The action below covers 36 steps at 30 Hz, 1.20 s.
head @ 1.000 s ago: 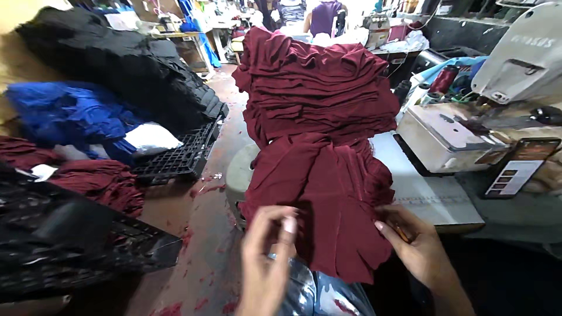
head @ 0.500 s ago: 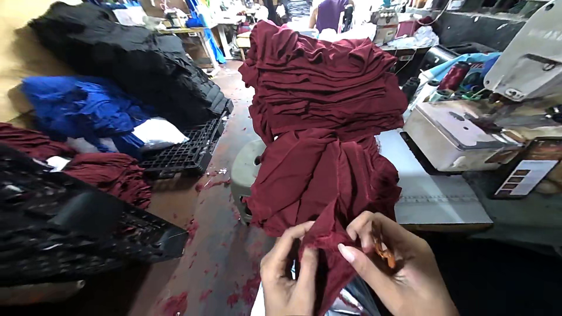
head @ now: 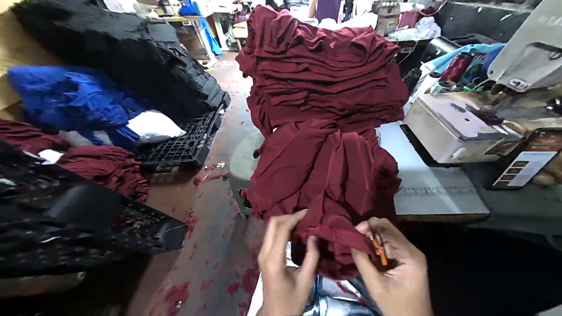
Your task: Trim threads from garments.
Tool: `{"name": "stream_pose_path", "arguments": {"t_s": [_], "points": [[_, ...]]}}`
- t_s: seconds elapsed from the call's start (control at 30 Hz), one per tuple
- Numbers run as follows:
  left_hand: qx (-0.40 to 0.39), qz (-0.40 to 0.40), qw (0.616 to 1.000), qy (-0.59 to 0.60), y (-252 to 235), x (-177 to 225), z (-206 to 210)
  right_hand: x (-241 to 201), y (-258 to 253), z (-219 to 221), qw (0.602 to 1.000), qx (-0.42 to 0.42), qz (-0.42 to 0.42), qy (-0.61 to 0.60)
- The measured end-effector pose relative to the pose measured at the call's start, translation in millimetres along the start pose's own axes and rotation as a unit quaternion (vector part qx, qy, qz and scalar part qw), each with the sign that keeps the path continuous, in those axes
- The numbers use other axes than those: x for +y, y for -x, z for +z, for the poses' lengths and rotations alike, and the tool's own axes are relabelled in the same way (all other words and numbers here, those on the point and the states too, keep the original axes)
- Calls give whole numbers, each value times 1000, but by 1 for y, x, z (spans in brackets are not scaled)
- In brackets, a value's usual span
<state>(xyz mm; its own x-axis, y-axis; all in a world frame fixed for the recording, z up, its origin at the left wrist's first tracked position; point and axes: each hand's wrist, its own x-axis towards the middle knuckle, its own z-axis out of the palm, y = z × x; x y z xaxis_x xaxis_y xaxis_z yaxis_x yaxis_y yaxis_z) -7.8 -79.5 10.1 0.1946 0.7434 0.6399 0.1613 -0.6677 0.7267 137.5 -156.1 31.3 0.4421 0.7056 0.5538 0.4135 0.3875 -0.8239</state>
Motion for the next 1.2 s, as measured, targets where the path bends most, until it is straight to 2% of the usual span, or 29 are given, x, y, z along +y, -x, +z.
{"name": "stream_pose_path", "arguments": {"t_s": [0.07, 0.2, 0.3, 0.4, 0.47, 0.57, 0.63, 0.7, 0.77, 0.8, 0.83, 0.9, 0.97, 1.07, 1.2], "points": [[-13, 2, 1000, 13, 7, -10, 13, 5, 5, 2, 999, -18, -23, 15], [18, -1, 1000, -7, -9, -26, 10, 21, -3, -9, 990, 24, -77, 118], [-28, 9, 998, -58, -31, -37, 19, 34, -23, 3, 980, 7, -82, 184], [-70, 14, 992, -107, -59, -52, 33, 72, -48, 29, 962, 14, -102, 254], [-94, 19, 989, -116, -76, -59, 37, 87, -64, 37, 955, 17, -118, 273], [-117, 26, 987, -103, -88, -61, 40, 89, -80, 38, 959, -3, -90, 269], [-88, 35, 993, -71, -90, -62, 36, 84, -86, 32, 969, -7, -65, 237], [-16, 70, 997, -40, -84, -69, 23, 74, -82, 15, 974, -11, -52, 222], [39, 105, 992, -49, -72, -80, 6, 69, -68, -6, 963, 13, -89, 252], [39, 113, 990, -73, -64, -86, 0, 72, -59, -14, 954, 27, -121, 273], [26, 114, 989, -95, -54, -92, -3, 79, -48, -19, 946, 20, -146, 289], [-34, 92, 987, -130, -38, -101, -2, 93, -29, -24, 940, -58, -145, 304], [-111, 57, 978, -169, -39, -101, -6, 100, -23, -32, 946, -153, -71, 278], [-196, 26, 959, -201, -47, -77, -24, 89, -29, -51, 959, -208, 7, 195], [-175, 47, 972, -147, -56, -33, -35, 48, -50, -64, 959, -220, -19, 176]]}}
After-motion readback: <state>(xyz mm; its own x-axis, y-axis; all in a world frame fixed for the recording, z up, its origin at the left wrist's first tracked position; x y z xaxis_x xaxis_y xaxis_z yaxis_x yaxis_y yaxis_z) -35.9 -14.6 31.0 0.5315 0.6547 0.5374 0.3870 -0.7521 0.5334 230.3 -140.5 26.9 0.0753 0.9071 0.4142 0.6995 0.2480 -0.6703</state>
